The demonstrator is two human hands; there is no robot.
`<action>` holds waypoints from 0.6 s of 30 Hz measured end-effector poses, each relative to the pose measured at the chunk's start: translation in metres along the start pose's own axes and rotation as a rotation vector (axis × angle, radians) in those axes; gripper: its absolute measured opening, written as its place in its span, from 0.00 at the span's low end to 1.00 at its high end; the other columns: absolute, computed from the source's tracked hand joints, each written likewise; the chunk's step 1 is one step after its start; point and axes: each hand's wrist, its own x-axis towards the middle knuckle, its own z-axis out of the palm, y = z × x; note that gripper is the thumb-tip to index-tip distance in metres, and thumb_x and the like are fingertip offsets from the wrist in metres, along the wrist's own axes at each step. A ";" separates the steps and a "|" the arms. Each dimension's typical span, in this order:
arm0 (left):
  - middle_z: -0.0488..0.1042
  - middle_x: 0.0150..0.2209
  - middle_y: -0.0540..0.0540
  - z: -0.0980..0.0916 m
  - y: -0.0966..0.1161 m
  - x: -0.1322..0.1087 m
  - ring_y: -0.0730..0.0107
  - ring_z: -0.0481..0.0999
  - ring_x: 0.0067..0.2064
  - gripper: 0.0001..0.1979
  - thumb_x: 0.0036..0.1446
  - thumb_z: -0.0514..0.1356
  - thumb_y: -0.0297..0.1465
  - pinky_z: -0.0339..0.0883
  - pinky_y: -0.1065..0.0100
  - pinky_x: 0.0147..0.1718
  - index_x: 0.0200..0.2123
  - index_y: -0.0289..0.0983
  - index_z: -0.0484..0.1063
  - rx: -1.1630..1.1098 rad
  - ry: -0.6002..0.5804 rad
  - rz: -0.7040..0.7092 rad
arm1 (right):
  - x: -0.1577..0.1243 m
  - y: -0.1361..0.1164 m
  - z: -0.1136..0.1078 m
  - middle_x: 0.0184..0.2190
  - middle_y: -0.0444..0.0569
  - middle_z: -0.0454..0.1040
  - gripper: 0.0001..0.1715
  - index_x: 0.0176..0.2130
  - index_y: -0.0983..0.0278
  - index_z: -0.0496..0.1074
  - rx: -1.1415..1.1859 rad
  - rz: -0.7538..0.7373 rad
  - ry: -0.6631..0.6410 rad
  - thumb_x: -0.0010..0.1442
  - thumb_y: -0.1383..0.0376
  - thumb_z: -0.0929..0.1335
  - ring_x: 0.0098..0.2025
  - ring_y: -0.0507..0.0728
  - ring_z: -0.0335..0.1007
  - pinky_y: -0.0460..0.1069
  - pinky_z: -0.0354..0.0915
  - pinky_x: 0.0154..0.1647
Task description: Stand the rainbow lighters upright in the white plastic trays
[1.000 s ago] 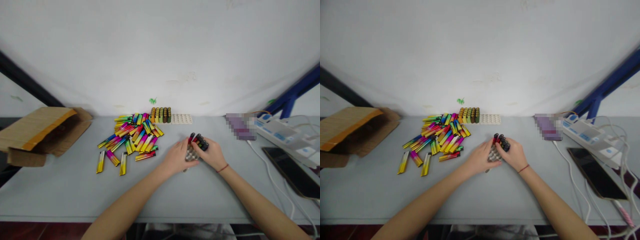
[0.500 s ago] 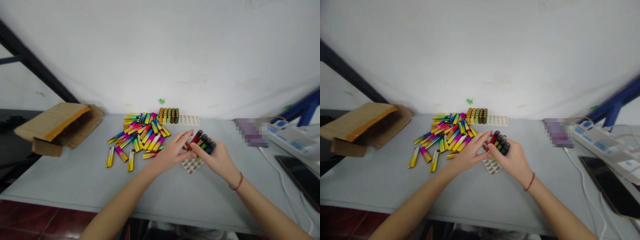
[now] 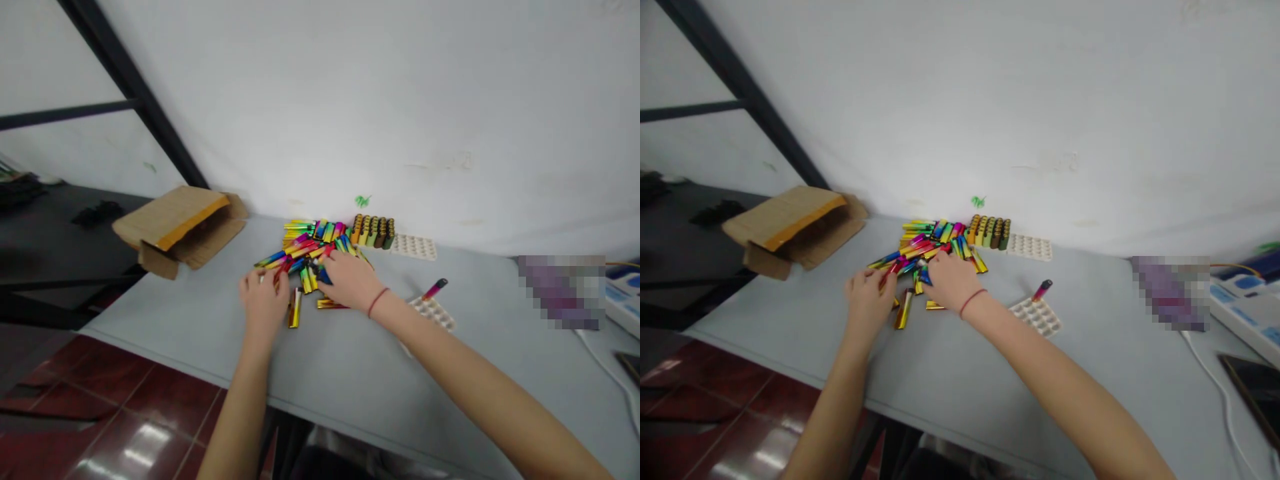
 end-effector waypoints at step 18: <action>0.71 0.56 0.33 0.022 0.001 -0.012 0.48 0.64 0.62 0.20 0.66 0.46 0.32 0.54 0.40 0.61 0.50 0.35 0.74 -0.086 0.047 0.042 | 0.030 -0.027 0.022 0.53 0.60 0.71 0.20 0.55 0.69 0.70 -0.064 -0.253 -0.055 0.68 0.76 0.59 0.55 0.62 0.67 0.54 0.68 0.53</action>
